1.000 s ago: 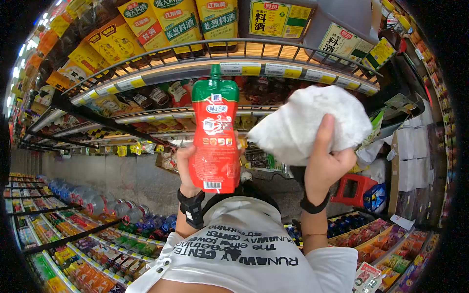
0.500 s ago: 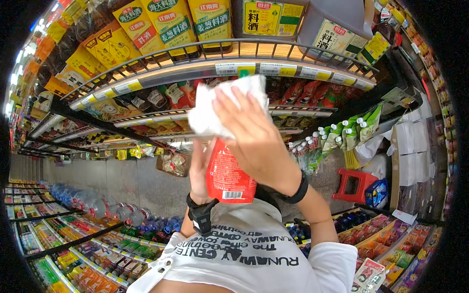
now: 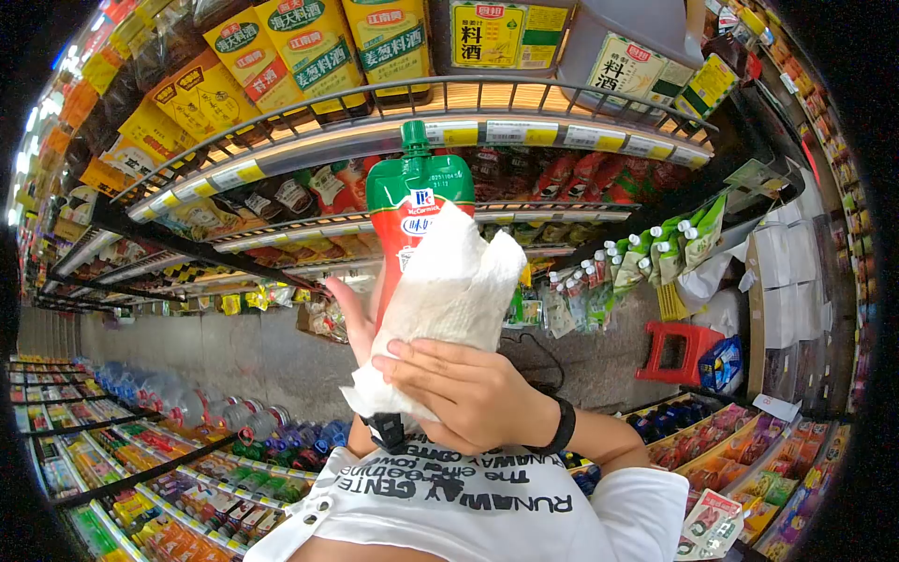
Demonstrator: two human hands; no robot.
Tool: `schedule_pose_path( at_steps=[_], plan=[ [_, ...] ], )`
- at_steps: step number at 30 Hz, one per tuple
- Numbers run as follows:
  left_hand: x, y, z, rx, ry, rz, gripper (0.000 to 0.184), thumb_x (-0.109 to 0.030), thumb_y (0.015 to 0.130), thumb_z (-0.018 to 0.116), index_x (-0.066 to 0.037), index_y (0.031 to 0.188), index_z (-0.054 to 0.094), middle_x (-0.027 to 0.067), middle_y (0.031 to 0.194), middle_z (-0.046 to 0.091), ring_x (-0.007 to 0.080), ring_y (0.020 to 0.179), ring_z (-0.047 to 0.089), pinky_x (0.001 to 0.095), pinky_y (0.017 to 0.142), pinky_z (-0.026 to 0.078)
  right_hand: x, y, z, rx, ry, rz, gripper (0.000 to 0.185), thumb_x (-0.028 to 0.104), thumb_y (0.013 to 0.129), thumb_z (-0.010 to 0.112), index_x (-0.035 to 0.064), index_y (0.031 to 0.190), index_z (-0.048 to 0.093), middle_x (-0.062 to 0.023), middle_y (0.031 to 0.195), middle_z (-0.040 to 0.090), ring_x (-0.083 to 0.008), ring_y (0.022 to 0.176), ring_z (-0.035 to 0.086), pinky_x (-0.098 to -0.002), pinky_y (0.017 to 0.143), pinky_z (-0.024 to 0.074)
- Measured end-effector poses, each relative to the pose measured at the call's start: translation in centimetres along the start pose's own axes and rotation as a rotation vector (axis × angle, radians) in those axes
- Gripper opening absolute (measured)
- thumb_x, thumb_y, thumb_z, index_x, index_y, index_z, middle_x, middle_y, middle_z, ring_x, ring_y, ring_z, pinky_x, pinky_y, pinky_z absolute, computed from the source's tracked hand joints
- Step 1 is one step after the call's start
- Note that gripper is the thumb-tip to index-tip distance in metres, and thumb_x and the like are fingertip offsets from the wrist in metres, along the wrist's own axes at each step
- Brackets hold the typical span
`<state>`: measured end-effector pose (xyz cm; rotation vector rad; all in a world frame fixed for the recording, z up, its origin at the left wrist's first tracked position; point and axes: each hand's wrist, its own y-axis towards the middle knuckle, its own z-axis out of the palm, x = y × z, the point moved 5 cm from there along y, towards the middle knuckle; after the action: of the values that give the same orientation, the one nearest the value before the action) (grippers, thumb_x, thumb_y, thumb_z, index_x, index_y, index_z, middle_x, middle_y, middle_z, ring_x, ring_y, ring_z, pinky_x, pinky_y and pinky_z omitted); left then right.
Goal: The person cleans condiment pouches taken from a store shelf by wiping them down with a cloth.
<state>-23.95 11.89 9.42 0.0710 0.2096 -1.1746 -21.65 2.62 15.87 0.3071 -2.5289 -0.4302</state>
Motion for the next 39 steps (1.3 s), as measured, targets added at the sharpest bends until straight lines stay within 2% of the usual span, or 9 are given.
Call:
schedule_pose_path(
  at_steps=[8, 10, 12, 17, 22, 25, 27, 31, 39],
  plan=[
    [-0.7, 0.3, -0.2, 0.139, 0.444, 0.133, 0.085, -0.034, 0.081, 0.057, 0.0, 0.146, 0.013, 0.0196, 0.143, 0.034, 0.0292, 0.128, 0.041, 0.0381, 0.108, 0.03, -1.9, -4.2, -1.7, -0.128, 0.55, 0.02, 0.024, 0.012, 0.079, 0.06, -0.0078, 0.092, 0.062, -0.0205, 0.104, 0.063, -0.0301, 0.1, 0.062, -0.0364, 0.085, 0.0519],
    [-0.6, 0.3, 0.5, 0.163, 0.357, 0.082, 0.085, -0.035, 0.081, 0.056, 0.0, 0.145, 0.013, 0.0213, 0.141, 0.036, 0.0314, 0.126, 0.044, 0.0392, 0.107, 0.033, -3.7, -9.1, -3.6, -0.504, 0.248, 0.311, 0.023, 0.014, 0.083, 0.058, -0.0051, 0.096, 0.058, -0.0182, 0.104, 0.06, -0.0289, 0.098, 0.061, -0.0375, 0.086, 0.049],
    [-0.2, 0.0, -0.2, 0.134, 0.233, 0.036, 0.083, -0.038, 0.082, 0.057, 0.0, 0.143, 0.017, 0.0265, 0.134, 0.041, 0.0393, 0.12, 0.048, 0.047, 0.099, 0.043, -6.6, -12.7, -6.5, -1.134, 0.503, 0.65, 0.029, 0.017, 0.089, 0.053, -0.0024, 0.11, 0.054, -0.0165, 0.115, 0.057, -0.0281, 0.105, 0.057, -0.0394, 0.093, 0.0432],
    [0.1, -0.3, 0.2, 0.154, 0.061, -0.029, 0.082, -0.04, 0.082, 0.058, -0.001, 0.142, 0.019, 0.0281, 0.133, 0.041, 0.045, 0.12, 0.046, 0.0578, 0.088, 0.048, -5.6, -8.9, -13.1, -1.755, 0.539, 0.328, 0.037, 0.021, 0.096, 0.043, -0.0098, 0.113, 0.056, -0.0184, 0.114, 0.06, -0.0234, 0.106, 0.059, -0.0396, 0.095, 0.0431],
    [0.3, -0.6, -0.6, 0.089, 0.163, -0.005, 0.084, -0.058, 0.082, 0.046, -0.004, 0.142, 0.026, 0.0332, 0.132, 0.041, 0.0448, 0.107, 0.055, 0.0544, 0.087, 0.047, -4.9, -5.0, -8.5, -1.128, -0.522, 0.344, 0.031, 0.006, 0.088, 0.05, -0.0034, 0.118, 0.055, -0.0213, 0.104, 0.061, -0.0279, 0.089, 0.058, -0.0408, 0.076, 0.046],
    [0.1, -0.9, 0.0, 0.13, 0.007, -0.04, 0.079, -0.037, 0.083, 0.057, -0.001, 0.143, 0.02, 0.0251, 0.135, 0.041, 0.041, 0.121, 0.046, 0.0536, 0.091, 0.048, -5.0, 0.3, -6.8, -0.705, -0.446, 0.28, 0.033, 0.01, 0.093, 0.047, -0.0088, 0.12, 0.051, -0.0273, 0.115, 0.058, -0.0381, 0.097, 0.062, -0.0395, 0.084, 0.0466],
    [-0.6, -1.1, -2.2, 0.116, 0.036, 0.026, 0.076, -0.035, 0.084, 0.056, 0.0, 0.142, 0.021, 0.0228, 0.136, 0.041, 0.0363, 0.121, 0.048, 0.0491, 0.093, 0.047, -4.4, 3.8, -5.9, -0.466, -0.083, 0.179, 0.039, 0.008, 0.086, 0.053, -0.006, 0.122, 0.051, -0.0223, 0.135, 0.045, -0.0417, 0.129, 0.037, -0.0457, 0.107, 0.0295],
    [-1.9, -0.9, -2.8, 0.234, -0.057, 0.119, 0.064, -0.027, 0.089, 0.048, 0.001, 0.141, 0.025, 0.017, 0.135, 0.044, 0.0253, 0.116, 0.052, 0.0374, 0.097, 0.043, -4.4, 2.2, -2.9, -0.345, -0.062, 0.162, 0.044, 0.009, 0.082, 0.054, -0.0052, 0.124, 0.051, -0.0174, 0.137, 0.044, -0.0403, 0.131, 0.035, -0.0496, 0.108, 0.0276],
    [-1.8, -0.7, -3.3, 0.18, -0.11, 0.052, 0.054, -0.032, 0.094, 0.037, -0.001, 0.137, 0.035, 0.0189, 0.131, 0.049, 0.0298, 0.118, 0.051, 0.0417, 0.104, 0.037, -2.4, -0.5, -1.1, -0.133, -0.091, 0.06, 0.045, 0.014, 0.079, 0.054, -0.0037, 0.12, 0.058, -0.0152, 0.132, 0.051, -0.032, 0.128, 0.043, -0.0487, 0.109, 0.0278]
  ],
)
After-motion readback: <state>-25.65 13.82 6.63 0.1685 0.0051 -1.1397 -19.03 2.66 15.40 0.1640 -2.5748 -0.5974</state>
